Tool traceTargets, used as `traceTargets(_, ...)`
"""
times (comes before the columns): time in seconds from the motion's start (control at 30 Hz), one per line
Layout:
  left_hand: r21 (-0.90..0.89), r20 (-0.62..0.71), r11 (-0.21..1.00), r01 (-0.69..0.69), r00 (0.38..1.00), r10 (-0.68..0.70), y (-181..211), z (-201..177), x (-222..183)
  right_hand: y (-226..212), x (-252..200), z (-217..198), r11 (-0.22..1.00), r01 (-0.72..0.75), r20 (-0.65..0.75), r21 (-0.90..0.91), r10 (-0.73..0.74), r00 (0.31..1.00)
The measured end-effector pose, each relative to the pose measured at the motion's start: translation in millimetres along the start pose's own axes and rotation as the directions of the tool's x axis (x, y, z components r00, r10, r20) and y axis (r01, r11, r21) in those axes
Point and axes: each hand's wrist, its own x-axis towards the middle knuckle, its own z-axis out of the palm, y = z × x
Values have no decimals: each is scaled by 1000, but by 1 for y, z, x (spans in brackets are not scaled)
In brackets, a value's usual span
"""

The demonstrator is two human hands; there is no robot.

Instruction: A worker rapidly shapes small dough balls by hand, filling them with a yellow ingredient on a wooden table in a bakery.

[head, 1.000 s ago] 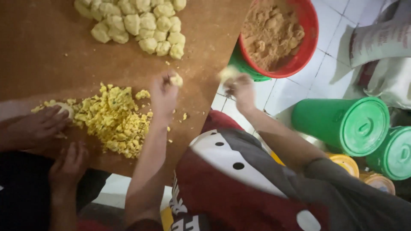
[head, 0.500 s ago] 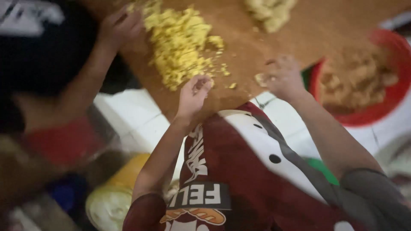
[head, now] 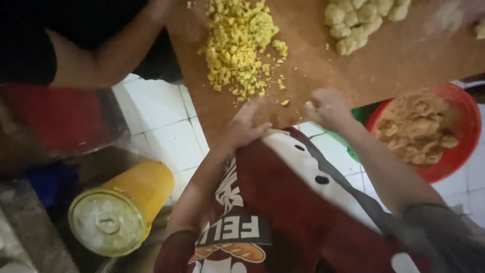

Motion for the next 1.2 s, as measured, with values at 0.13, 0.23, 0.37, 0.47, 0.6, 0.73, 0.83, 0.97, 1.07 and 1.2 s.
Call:
traceTargets(0.13,-95,-238,996,3,971,-26,-51,35,25,-73,98,-81,633,-255,244,731,107,964)
traceTargets(0.23,-226,-373,956,186,890,-261,-10,-30,22,-83,169,-70,632,-211,181,746,113,977)
traceTargets(0.37,-725,-113,613,314,824,-555,-12,-95,21,-78,245,-63,774,-434,404,462,252,880)
traceTargets(0.47,-811,-100,551,196,882,-461,-37,-108,14,-79,246,-32,855,-272,279,441,158,947)
traceTargets(0.6,-754,-38,600,268,894,-447,-44,-116,13,-92,237,-34,884,-188,224,428,97,970)
traceTargets(0.73,-721,-30,627,294,891,-453,-52,-104,28,-106,236,-83,556,-631,522,541,367,770)
traceTargets(0.83,-659,42,634,406,861,-507,-43,-106,40,-82,224,-77,516,-725,558,456,469,685)
traceTargets(0.97,-659,51,667,348,905,-422,-39,-95,59,-79,235,-100,695,-647,640,314,349,685)
traceTargets(1.07,-843,180,390,370,878,-443,-33,-80,70,-81,214,-72,808,-533,609,252,296,736)
traceTargets(1.2,-903,106,333,273,890,-443,-47,-48,81,-52,195,-18,870,-252,231,424,165,959)
